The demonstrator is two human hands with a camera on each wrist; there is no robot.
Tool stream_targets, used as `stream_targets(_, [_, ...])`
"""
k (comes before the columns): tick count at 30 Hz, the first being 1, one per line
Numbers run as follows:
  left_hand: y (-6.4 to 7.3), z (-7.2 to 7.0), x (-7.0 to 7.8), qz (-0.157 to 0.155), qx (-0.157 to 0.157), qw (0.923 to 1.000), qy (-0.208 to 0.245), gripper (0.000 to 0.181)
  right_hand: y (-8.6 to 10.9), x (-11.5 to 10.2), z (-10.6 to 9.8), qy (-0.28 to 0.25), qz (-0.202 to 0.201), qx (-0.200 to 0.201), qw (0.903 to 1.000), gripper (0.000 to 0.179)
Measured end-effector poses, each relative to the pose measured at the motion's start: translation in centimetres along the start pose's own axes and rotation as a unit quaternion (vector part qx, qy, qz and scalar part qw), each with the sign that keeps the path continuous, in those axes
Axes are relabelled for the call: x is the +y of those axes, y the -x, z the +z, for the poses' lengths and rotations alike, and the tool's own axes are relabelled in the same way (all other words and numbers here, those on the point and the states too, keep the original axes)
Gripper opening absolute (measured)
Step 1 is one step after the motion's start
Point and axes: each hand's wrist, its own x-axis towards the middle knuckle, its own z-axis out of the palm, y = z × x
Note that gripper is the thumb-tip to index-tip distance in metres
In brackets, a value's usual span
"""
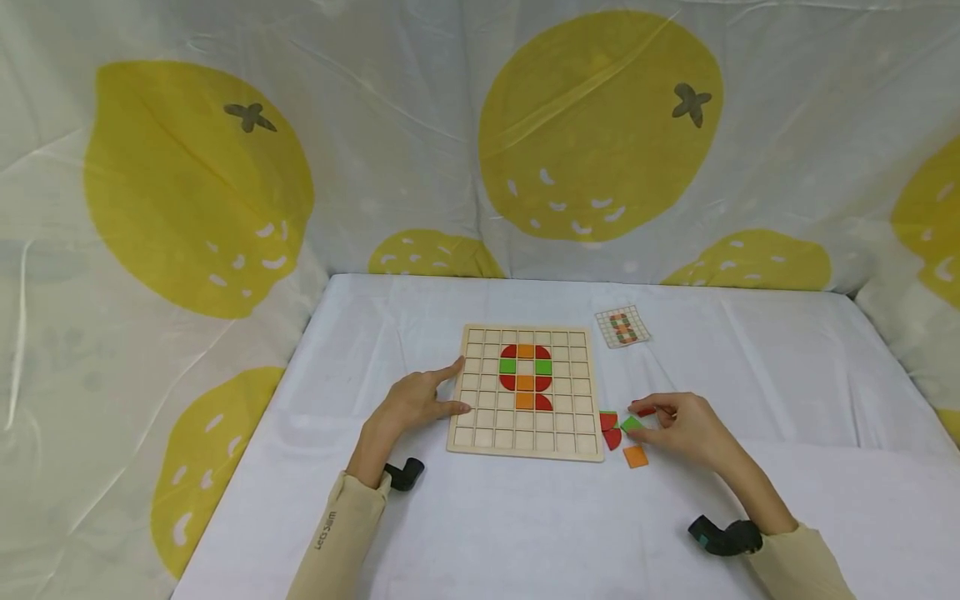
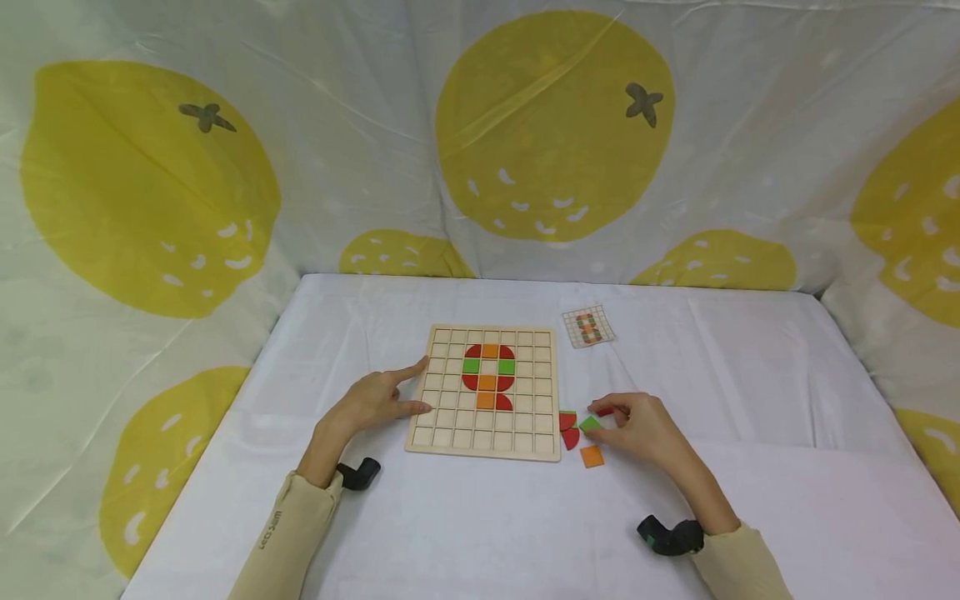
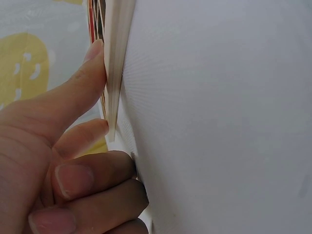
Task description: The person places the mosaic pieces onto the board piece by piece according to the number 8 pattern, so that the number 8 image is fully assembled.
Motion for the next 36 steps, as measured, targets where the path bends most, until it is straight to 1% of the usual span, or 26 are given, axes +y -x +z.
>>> stream_targets(4, [0.0,0.0,0.0,-0.002,-0.002,1.0000,0.004,0.088,0.0,0.2,0.2,0.009,0.000,-0.001,1.0000,0.031])
stream_targets(10, [0.1,0.0,0.1,0.003,0.006,1.0000,-0.007,0.087,-0.4,0.4,0.3,0.023,-0.021,0.021,0.9993,0.034])
stream_targets(16, [0.2,0.0,0.1,0.001,0.004,1.0000,-0.005,0.087,-0.3,0.5,-0.1,0.035,0.000,0.017,0.9992,0.031])
stream_targets(21, [0.1,-0.1,0.2,-0.003,0.001,1.0000,-0.001,0.087,-0.3,0.6,-0.1,0.034,-0.006,0.021,0.9992,0.027])
stream_targets(24, [0.1,-0.1,0.2,-0.003,0.002,1.0000,-0.003,0.087,-0.4,0.7,-0.2,0.020,0.005,0.020,0.9996,0.026])
stream_targets(27, [0.1,-0.1,0.3,-0.002,0.001,1.0000,-0.005,0.087,-0.5,0.7,-0.3,-0.007,0.028,0.021,0.9994,0.026])
stream_targets(29, [0.2,-0.1,0.3,-0.005,0.001,1.0000,-0.003,0.087,-0.6,0.6,-0.3,-0.025,0.035,0.022,0.9988,0.026])
stream_targets(32, [0.2,-0.1,0.3,-0.009,0.000,1.0000,0.000,0.087,-1.0,0.2,0.2,-0.048,0.021,0.022,0.9984,0.028])
stream_targets(36, [0.1,0.0,0.3,-0.006,0.001,1.0000,-0.004,0.087,-1.7,-1.0,1.6,-0.071,0.001,-0.003,0.9975,0.029])
